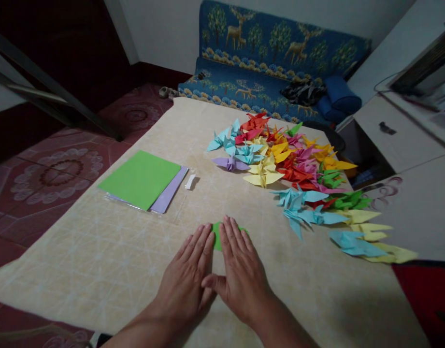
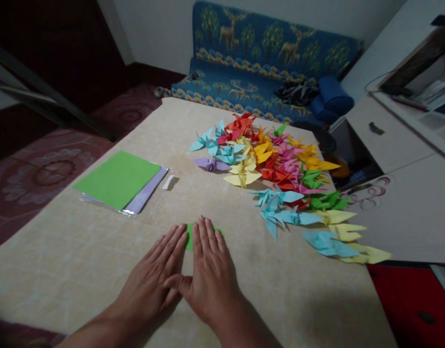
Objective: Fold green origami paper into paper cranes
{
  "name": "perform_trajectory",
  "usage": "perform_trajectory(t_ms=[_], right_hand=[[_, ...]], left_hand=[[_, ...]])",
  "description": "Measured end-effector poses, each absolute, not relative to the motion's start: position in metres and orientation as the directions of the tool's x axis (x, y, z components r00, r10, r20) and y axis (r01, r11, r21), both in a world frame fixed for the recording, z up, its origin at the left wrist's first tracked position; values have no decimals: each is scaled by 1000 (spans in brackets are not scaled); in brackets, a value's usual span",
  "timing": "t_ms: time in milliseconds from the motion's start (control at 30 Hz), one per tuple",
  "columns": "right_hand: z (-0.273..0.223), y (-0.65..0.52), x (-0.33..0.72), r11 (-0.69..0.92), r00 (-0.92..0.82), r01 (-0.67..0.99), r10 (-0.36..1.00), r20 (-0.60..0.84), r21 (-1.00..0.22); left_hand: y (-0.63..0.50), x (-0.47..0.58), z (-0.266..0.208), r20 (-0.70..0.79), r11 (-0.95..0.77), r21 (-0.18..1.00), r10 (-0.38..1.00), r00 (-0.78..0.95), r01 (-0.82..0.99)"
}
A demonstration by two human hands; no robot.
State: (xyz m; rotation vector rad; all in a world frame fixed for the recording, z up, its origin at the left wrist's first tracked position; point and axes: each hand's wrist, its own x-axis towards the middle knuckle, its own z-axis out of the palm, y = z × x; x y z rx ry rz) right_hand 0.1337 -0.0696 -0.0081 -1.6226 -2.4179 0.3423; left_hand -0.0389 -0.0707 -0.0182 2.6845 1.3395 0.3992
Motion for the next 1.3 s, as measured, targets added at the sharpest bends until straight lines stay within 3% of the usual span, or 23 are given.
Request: perform_trajectory(t_ms=[133, 267, 367, 467, 600, 800, 1133, 1300], right_hand=[[-12, -67, 165, 324, -321, 924, 946, 46, -202], [-18, -64, 192, 240, -226, 956, 969, 96, -170], [-18, -61, 197, 230, -197, 946, 968, 156, -230], [-11, -58, 189, 319, -249, 893, 938, 243, -317], [-1, -52, 175, 451, -354, 806, 886, 298, -384], [0, -42, 167, 498, -399, 763, 865, 305, -413], [0, -46, 161, 526, -421, 775, 843, 335, -350], [-2, -44, 160, 473, -380, 767, 880, 285, -434]], left_hand=[[-72, -50, -16, 180, -531, 138, 843, 506, 836], [-72, -66, -18, 186, -498, 136, 862, 472, 856], [-71, -74, -19, 227, -482, 211, 870, 438, 850], [-68, -72, -15, 353, -473, 347, 866, 355, 810], [-57, -56, -6, 422, -607, 456, 792, 442, 651], [-44, -39, -7, 389, -594, 496, 804, 450, 633], [-45, -32, -12, 392, -525, 539, 848, 356, 658], [-43, -31, -13, 358, -477, 607, 878, 317, 636]])
